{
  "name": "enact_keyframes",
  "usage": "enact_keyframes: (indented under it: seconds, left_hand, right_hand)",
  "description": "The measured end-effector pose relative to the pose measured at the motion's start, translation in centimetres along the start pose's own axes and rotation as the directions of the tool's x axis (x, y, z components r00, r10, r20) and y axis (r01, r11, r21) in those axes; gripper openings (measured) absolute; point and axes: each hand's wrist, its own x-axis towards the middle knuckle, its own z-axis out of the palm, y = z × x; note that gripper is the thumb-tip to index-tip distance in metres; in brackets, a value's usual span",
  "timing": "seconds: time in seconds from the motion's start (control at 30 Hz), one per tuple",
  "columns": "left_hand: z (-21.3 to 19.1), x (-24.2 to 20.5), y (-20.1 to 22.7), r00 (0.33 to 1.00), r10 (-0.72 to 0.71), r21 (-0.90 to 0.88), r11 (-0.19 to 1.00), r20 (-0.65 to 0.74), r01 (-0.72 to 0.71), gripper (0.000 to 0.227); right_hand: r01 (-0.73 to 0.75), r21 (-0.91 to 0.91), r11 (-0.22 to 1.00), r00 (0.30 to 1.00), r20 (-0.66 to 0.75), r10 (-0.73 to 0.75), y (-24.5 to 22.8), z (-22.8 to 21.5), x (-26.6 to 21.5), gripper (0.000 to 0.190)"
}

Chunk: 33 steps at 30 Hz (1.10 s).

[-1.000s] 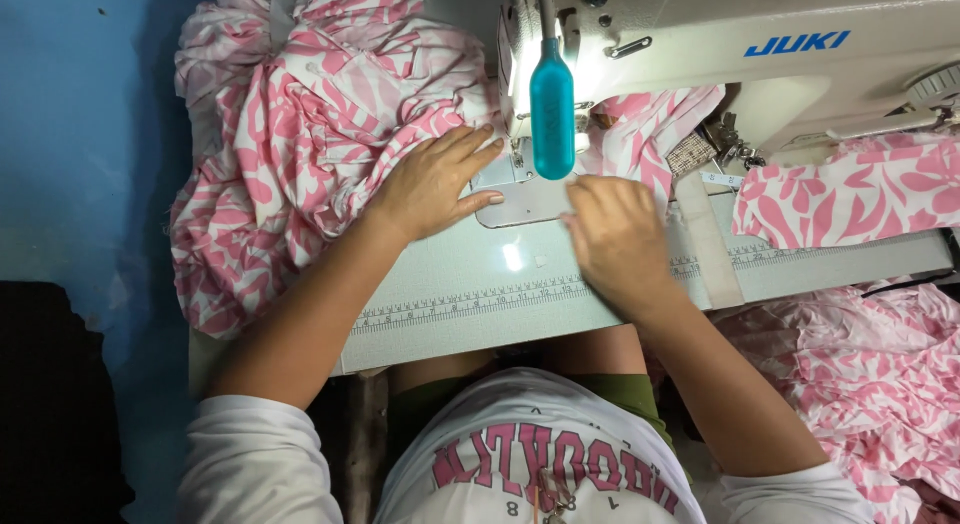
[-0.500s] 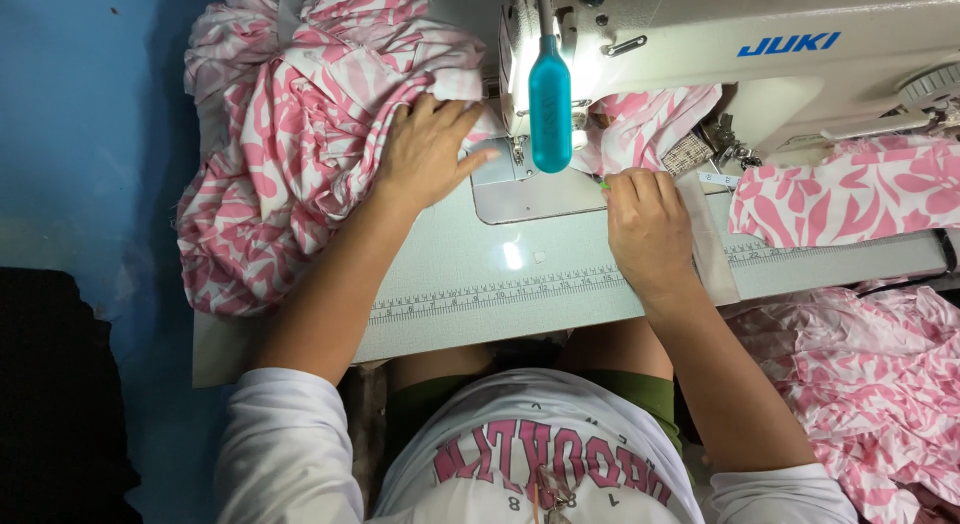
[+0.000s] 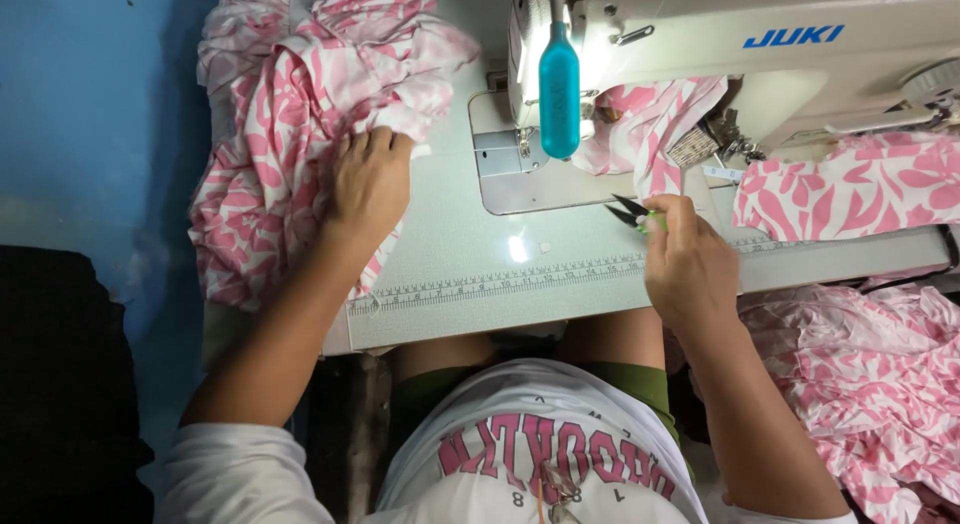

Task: A worker trims loose threads from patterned fabric pieces using thread snips and folds the material at a sewing workstation.

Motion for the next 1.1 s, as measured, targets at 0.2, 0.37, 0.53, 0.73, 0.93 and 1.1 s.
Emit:
enact_keyframes:
  seconds: [0.2, 0.37, 0.53, 0.73, 0.93, 1.1]
  left_hand:
    - [-9.1, -1.4, 2.6, 0.897, 0.075, -0.576, 0.789, 0.435, 0.213, 0.024]
    - [-13.4, 0.2, 5.1, 0.778, 0.122, -0.599, 0.713, 0.617, 0.364, 0.032]
    - [-13.7, -0.1, 6.2, 0.801, 0.136, -0.605, 0.731, 0.583, 0.316, 0.029]
    - [-17.9, -3.4, 8.2, 0.810, 0.520, -0.949, 0.286, 0.272, 0.135, 0.020]
    - [-25.4, -4.8, 12.1, 0.173, 0.941, -0.713, -0.333, -0.290, 0.617, 0.057]
    - [-28.9, 0.8, 7.9, 0.263, 0.886, -0.823, 0.197, 0.382, 0.533, 0.059]
  right_hand:
    - [0.109, 0.224, 0.968, 0.990, 0.060, -0.125, -5.4, 1.9, 1.9, 0.035]
    - [0.237, 0.121, 0.964, 0.967, 0.066, -0.246, -9.0, 3.6, 5.1, 0.027]
    - [0.197, 0.246, 0.949, 0.977, 0.032, -0.211, -10.6, 4.4, 7.0, 0.015]
    - [0.100, 0.320, 0.942, 0.993, 0.032, -0.116, -7.1, 3.6, 5.3, 0.026]
    - [0.177, 0.056, 0.983, 0.984, -0.038, -0.175, -2.7, 4.0, 2.8, 0.027]
    - [0.180, -0.014, 0.984, 0.979, -0.092, -0.180, -1.0, 4.4, 2.0, 0.031]
